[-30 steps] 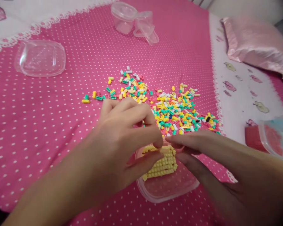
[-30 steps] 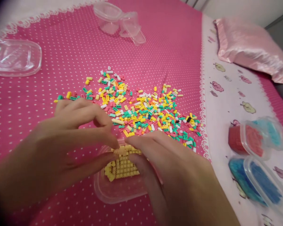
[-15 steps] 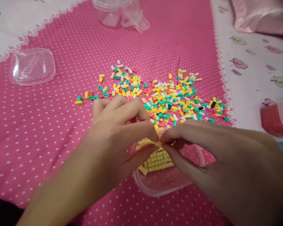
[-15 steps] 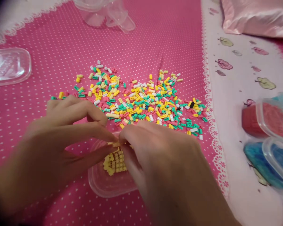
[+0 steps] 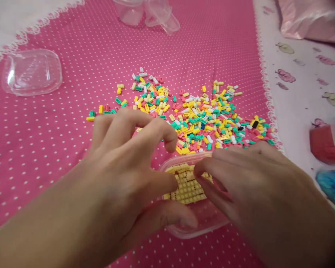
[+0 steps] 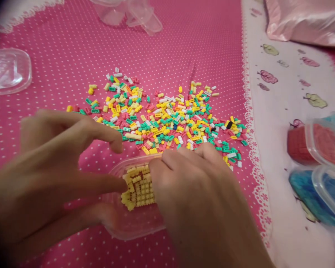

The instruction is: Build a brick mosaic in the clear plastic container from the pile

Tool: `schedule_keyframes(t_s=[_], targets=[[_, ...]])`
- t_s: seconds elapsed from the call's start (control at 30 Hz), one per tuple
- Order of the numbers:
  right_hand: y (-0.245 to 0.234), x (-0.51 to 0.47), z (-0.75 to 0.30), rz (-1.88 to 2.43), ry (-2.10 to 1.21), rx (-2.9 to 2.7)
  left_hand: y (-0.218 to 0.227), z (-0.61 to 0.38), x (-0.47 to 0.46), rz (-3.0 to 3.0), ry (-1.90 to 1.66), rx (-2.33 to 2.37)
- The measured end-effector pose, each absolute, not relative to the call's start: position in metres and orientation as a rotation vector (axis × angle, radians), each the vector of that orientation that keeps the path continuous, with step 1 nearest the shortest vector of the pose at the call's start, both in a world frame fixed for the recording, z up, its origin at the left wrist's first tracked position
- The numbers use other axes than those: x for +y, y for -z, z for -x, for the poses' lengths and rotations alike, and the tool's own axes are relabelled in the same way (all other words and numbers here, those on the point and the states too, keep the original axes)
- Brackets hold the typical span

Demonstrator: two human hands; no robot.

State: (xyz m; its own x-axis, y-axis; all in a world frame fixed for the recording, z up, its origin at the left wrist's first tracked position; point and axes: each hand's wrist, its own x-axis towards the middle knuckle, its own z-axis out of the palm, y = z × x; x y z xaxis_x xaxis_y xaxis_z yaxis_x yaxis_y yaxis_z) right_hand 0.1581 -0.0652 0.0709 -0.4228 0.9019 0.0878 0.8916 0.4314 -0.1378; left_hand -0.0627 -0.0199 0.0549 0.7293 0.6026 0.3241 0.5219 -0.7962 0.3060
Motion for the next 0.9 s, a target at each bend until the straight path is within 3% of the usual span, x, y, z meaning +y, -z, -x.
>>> schedule_keyframes(t_s=[0.9], targets=[[-0.068,-0.064,-0.141,1.63,-0.093,-2.512,-0.045,0.047,-0.016,-2.764,-0.606,0.916]])
